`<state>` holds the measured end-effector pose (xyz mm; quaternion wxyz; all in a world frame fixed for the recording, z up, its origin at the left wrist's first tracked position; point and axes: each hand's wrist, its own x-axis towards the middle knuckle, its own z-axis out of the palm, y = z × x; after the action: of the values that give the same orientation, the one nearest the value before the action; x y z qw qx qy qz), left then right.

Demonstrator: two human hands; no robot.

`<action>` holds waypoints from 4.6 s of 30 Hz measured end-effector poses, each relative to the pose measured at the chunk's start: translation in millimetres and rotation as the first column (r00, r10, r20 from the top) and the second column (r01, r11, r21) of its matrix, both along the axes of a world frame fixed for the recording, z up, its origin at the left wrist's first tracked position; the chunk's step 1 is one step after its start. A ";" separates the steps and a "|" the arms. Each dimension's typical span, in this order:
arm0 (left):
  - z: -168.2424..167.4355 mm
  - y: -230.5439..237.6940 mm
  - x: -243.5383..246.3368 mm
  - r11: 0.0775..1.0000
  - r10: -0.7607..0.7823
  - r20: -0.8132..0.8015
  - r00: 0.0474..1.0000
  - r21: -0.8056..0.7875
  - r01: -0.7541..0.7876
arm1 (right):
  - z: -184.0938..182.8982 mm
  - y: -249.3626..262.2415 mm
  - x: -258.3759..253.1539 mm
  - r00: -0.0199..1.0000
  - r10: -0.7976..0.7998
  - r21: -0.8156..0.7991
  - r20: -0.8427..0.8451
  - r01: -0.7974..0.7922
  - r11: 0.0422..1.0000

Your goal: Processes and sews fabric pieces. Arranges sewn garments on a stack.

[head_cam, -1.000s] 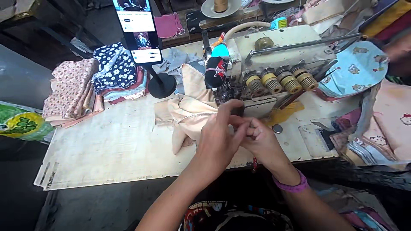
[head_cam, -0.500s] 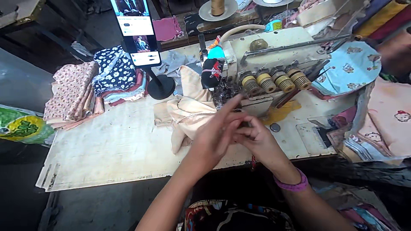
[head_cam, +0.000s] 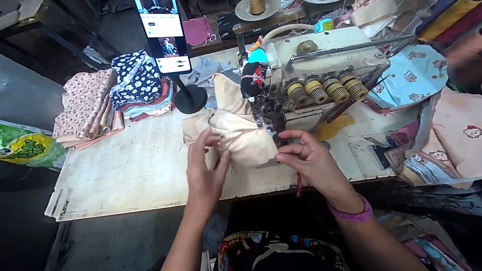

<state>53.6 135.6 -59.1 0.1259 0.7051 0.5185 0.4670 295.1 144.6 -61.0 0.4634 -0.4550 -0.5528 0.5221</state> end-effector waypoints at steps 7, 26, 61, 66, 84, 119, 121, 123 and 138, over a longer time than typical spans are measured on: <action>-11.6 9.3 57.1 0.954 -0.204 -0.150 0.967 0.194 0.231 | 2.5 0.3 2.6 0.999 0.018 0.044 0.029 -0.020 0.999; -23.9 9.2 65.0 0.887 0.052 -0.397 0.917 0.441 0.141 | 19.5 9.7 6.9 0.995 0.099 -0.046 0.018 -0.098 0.994; 48.4 -11.3 12.4 0.985 -0.155 -0.495 0.855 -0.142 0.096 | 5.2 -6.8 -18.5 0.863 0.414 0.172 0.291 -0.473 0.864; 19.7 2.5 81.2 0.967 -0.204 -0.471 0.858 0.039 0.251 | 9.2 13.6 16.7 0.703 0.007 0.288 0.711 -0.301 0.909; -32.0 -116.6 -230.1 0.874 0.435 -0.209 0.876 -0.136 -0.467 | -56.9 -37.1 -126.7 0.877 0.016 0.642 0.480 -0.363 0.676; 39.7 -438.5 -198.5 0.533 0.846 0.194 0.497 -0.266 -0.803 | 42.7 -103.1 -295.1 0.528 0.465 0.465 0.711 -0.849 0.252; 35.0 -473.6 -202.8 0.467 0.879 0.250 0.406 -0.284 -0.837 | 31.8 -119.6 -319.7 0.526 0.580 0.461 0.622 -0.844 0.272; 35.1 -511.8 -198.5 0.548 0.830 0.272 0.486 -0.242 -0.801 | 21.7 -133.3 -331.5 0.457 0.764 0.430 0.455 -0.864 0.261; -168.7 -544.7 -75.2 -0.035 0.641 -0.175 0.748 -0.979 -0.198 | -152.0 -212.4 -266.1 -0.721 0.299 -0.695 0.625 -0.688 -0.209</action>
<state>-21.6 -409.1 -227.8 0.4849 0.1518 0.8502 0.1377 28.9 -67.8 -213.1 -0.4582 0.0726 -0.8682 0.1760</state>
